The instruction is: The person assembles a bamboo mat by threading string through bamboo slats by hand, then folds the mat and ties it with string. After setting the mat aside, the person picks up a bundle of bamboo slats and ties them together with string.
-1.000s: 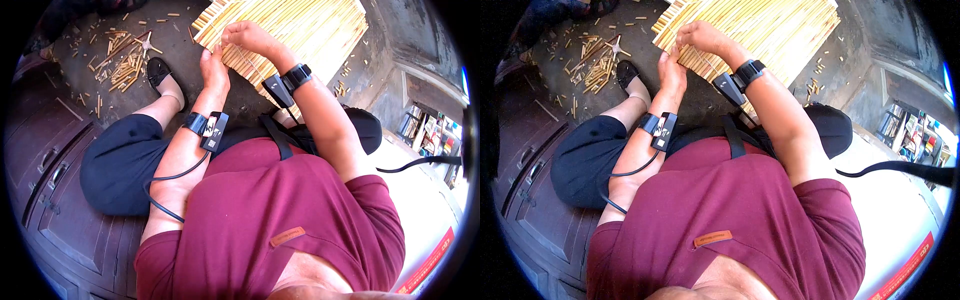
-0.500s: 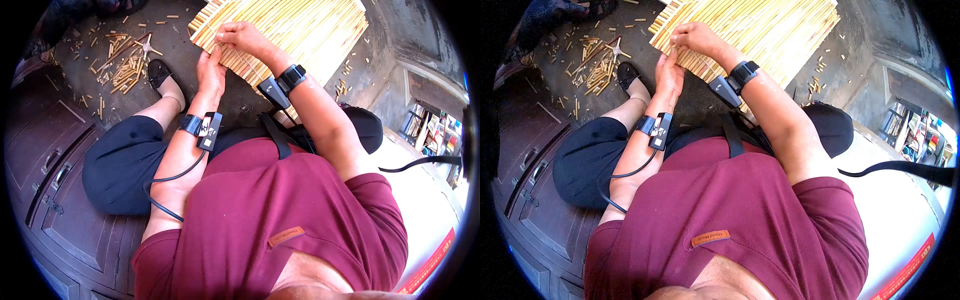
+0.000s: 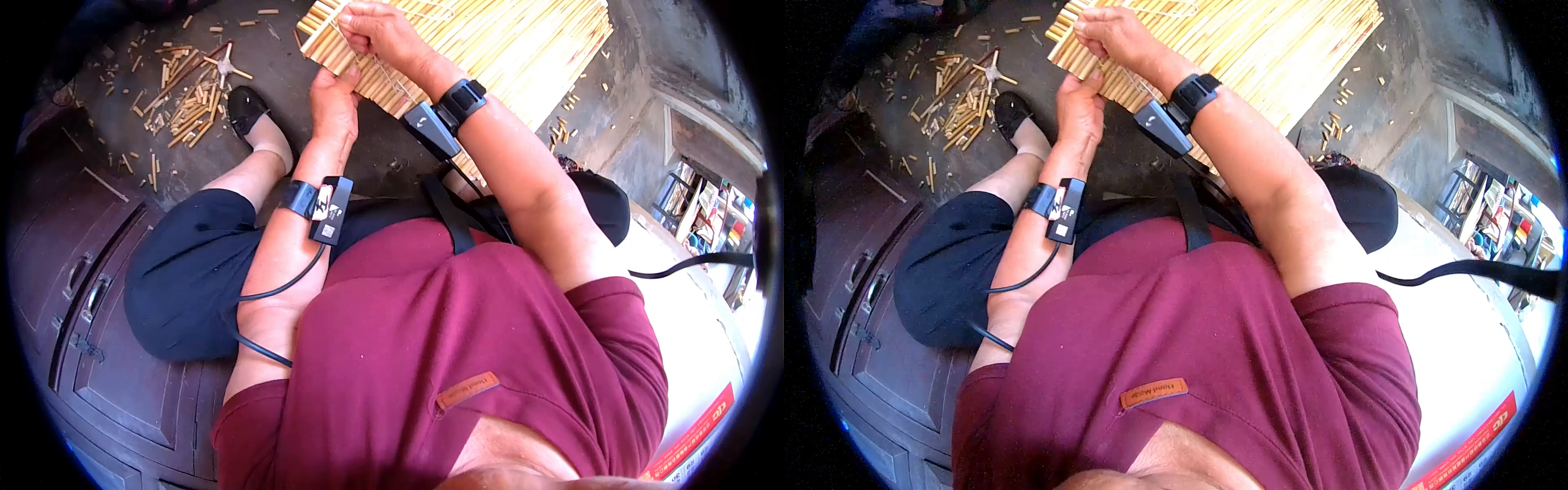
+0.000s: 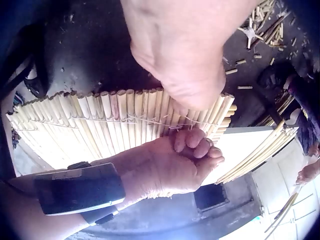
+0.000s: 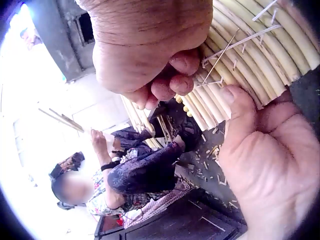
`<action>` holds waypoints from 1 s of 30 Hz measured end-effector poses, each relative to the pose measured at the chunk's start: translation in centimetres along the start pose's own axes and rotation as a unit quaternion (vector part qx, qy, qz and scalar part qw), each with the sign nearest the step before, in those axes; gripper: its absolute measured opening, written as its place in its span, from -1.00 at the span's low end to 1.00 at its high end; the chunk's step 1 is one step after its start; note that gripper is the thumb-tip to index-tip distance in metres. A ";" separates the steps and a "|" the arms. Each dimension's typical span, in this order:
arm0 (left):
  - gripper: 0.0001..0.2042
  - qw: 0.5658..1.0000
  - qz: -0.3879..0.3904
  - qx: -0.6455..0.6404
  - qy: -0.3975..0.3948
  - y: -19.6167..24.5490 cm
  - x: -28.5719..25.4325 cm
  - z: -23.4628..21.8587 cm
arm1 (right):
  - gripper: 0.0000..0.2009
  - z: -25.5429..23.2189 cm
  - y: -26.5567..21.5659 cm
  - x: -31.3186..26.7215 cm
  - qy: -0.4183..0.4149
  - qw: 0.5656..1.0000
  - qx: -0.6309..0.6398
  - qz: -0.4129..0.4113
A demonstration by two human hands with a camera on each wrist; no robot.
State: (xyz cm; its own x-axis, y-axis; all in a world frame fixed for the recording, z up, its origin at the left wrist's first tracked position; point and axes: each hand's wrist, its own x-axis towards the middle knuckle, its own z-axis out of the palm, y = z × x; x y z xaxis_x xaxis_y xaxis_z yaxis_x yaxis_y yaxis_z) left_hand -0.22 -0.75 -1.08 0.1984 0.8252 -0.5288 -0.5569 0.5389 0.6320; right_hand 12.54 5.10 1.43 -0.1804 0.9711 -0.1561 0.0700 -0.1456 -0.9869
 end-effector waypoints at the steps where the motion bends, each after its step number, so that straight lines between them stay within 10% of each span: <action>1: -0.66 1.000 0.008 0.015 -0.001 0.0 0.3 -0.1 | -0.84 -0.3 0.5 0.3 -0.012 0.996 0.073 0.049; 6: -0.63 0.998 0.033 0.043 0.009 -0.1 0.5 0.2 | -0.82 0.5 1.6 0.4 0.000 0.983 0.162 0.085; 10: -0.55 1.000 0.002 0.023 -0.008 0.3 0.0 0.3 | -0.78 -0.8 -2.1 0.3 -0.007 0.998 -0.041 0.042; 14: -0.52 0.933 0.183 0.240 0.197 3.5 -2.0 1.7 | -0.82 -2.9 -8.4 -2.7 -0.031 0.962 -0.225 0.152; 16: -0.54 0.886 0.260 0.373 0.090 6.4 -2.5 2.3 | -0.81 -3.5 -9.9 -3.9 -0.033 0.969 -0.198 0.142; 19: -0.55 0.909 0.156 0.340 -0.183 10.9 -6.2 6.7 | -0.80 -3.6 -14.7 -6.2 -0.125 0.952 -0.238 0.149; 22: -0.52 0.871 0.078 0.387 -0.291 13.9 -8.6 9.6 | -0.81 -4.2 -18.4 -7.7 -0.139 0.951 -0.262 0.088; 26: -0.84 0.809 0.123 0.483 -0.313 17.5 -10.8 11.4 | -0.87 -8.1 -21.9 -11.4 -0.139 0.952 -0.268 0.048; 30: -0.92 0.885 0.172 0.310 -0.301 20.0 -10.7 10.9 | -0.85 -15.1 -18.0 -13.3 -0.061 0.959 -0.276 -0.035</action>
State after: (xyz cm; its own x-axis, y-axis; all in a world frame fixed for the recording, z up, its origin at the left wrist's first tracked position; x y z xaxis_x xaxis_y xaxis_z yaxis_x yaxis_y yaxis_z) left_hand -4.64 3.05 23.39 0.6013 0.7983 0.0346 -0.1556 0.0745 0.9850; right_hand 28.52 -2.38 21.92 -0.3141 0.9408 -0.1274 0.5566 0.0738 -0.8275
